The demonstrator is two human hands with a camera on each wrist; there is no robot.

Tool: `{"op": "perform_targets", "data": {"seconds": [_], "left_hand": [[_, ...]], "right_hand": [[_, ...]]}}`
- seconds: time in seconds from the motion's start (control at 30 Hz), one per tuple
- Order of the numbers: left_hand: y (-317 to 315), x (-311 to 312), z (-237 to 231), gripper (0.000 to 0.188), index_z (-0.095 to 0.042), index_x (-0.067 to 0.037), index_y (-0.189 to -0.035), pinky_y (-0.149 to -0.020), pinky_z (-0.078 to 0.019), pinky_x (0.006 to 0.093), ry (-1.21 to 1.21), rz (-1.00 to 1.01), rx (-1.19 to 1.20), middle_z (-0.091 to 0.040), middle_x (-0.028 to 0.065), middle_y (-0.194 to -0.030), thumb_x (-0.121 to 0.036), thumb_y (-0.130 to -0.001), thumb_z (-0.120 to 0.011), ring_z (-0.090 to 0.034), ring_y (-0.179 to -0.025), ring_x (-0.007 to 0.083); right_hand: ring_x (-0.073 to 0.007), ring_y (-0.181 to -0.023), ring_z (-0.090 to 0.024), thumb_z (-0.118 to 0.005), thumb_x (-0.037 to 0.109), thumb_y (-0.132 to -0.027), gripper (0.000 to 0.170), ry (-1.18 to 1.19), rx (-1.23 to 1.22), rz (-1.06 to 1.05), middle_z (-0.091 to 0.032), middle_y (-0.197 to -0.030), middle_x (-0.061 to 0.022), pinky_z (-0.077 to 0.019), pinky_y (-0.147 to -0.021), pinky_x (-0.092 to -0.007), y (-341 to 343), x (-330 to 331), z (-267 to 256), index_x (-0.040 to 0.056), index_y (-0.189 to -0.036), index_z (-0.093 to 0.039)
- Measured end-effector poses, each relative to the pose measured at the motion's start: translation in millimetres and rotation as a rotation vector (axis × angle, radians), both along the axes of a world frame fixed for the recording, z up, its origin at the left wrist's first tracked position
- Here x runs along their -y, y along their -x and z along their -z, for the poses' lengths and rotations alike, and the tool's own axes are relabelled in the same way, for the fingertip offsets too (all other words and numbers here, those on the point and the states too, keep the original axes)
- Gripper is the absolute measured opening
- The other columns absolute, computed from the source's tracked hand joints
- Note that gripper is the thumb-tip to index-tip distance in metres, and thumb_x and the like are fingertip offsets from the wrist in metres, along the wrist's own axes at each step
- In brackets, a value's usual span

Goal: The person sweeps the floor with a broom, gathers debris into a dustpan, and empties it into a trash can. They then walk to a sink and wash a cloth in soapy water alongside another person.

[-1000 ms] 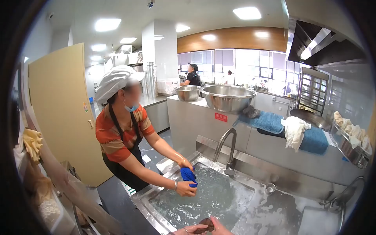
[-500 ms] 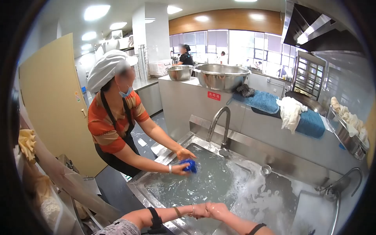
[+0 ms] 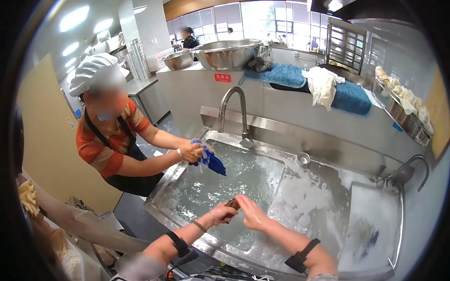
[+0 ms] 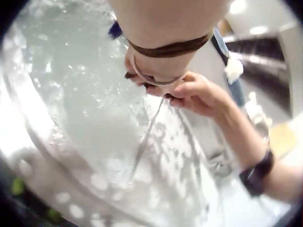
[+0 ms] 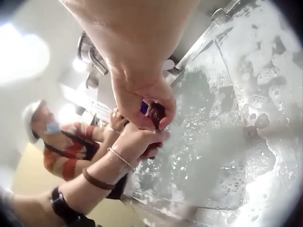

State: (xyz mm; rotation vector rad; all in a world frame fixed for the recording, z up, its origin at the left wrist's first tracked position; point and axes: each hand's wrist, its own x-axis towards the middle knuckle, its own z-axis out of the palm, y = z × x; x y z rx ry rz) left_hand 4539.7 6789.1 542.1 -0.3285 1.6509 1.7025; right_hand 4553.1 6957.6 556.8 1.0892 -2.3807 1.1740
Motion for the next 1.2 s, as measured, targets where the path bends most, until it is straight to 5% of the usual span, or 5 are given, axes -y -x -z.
{"op": "perform_targets", "data": {"seconds": [0.27, 0.53, 0.67, 0.77, 1.2], "left_hand": [[-22.2, -5.9, -30.4, 0.017, -0.047, -0.004, -0.065, -0.031, -0.0211, 0.0183, -0.440, 0.753, 0.078, -0.036, -0.0016, -0.047, -0.017, -0.075, -0.051, -0.029, -0.036, 0.0055], [-31.0, -37.5, -59.2, 0.005, -0.049, -0.008, -0.061, -0.030, -0.0261, 0.0252, 0.289, 0.438, -0.091, -0.044, 0.0018, -0.047, -0.006, -0.061, -0.054, -0.039, -0.036, 0.0097], [-14.9, -43.1, -4.1, 0.020, -0.057, -0.007, -0.077, -0.061, -0.0449, 0.0332, 0.756, 0.604, -1.110, -0.058, 0.0147, -0.075, -0.018, -0.061, -0.055, -0.057, -0.072, 0.0253], [-27.1, -44.0, -22.8, 0.043, -0.040, -0.002, -0.097, -0.068, -0.0438, 0.0382, 0.999, 0.386, -0.766, -0.056, 0.0200, -0.080, -0.028, -0.065, -0.054, -0.055, -0.080, 0.0318], [-51.1, -47.0, -42.3, 0.033, -0.042, -0.010, -0.091, -0.055, -0.0440, 0.0357, 1.105, 0.140, -1.526, -0.048, 0.0081, -0.084, -0.008, -0.061, -0.056, -0.051, -0.074, 0.0281]], "right_hand": [[-0.0220, -0.072, -0.052, -0.047, 0.013, -0.068, 0.031, -0.258, -0.337, -0.145, -0.048, -0.083, -0.0063, -0.0434, -0.059, -0.0321, -13.8, -2.9, -44.3, 0.0159, -0.099, -0.051], [-0.0277, -0.058, -0.057, -0.055, 0.017, -0.058, 0.014, -0.619, -0.084, -0.081, -0.057, -0.064, -0.0129, -0.0450, -0.048, -0.0354, -4.1, -2.1, -16.3, 0.0069, -0.068, -0.055], [-0.0257, -0.053, -0.057, -0.054, 0.009, -0.053, 0.005, -0.585, -0.239, 0.115, -0.055, -0.055, -0.0130, -0.0450, -0.046, -0.0346, -0.5, 1.8, 1.9, 0.0059, -0.056, -0.057], [-0.0275, -0.052, -0.055, -0.053, 0.012, -0.056, 0.006, -0.267, -0.237, 0.138, -0.055, -0.054, -0.0131, -0.0446, -0.047, -0.0358, 9.0, 5.2, 25.1, 0.0077, -0.052, -0.054], [-0.0264, -0.069, -0.057, -0.056, 0.011, -0.058, 0.019, -0.455, 0.356, 0.134, -0.058, -0.071, -0.0144, -0.0457, -0.059, -0.0350, 2.0, -7.4, -23.0, 0.0024, -0.075, -0.056]]}}
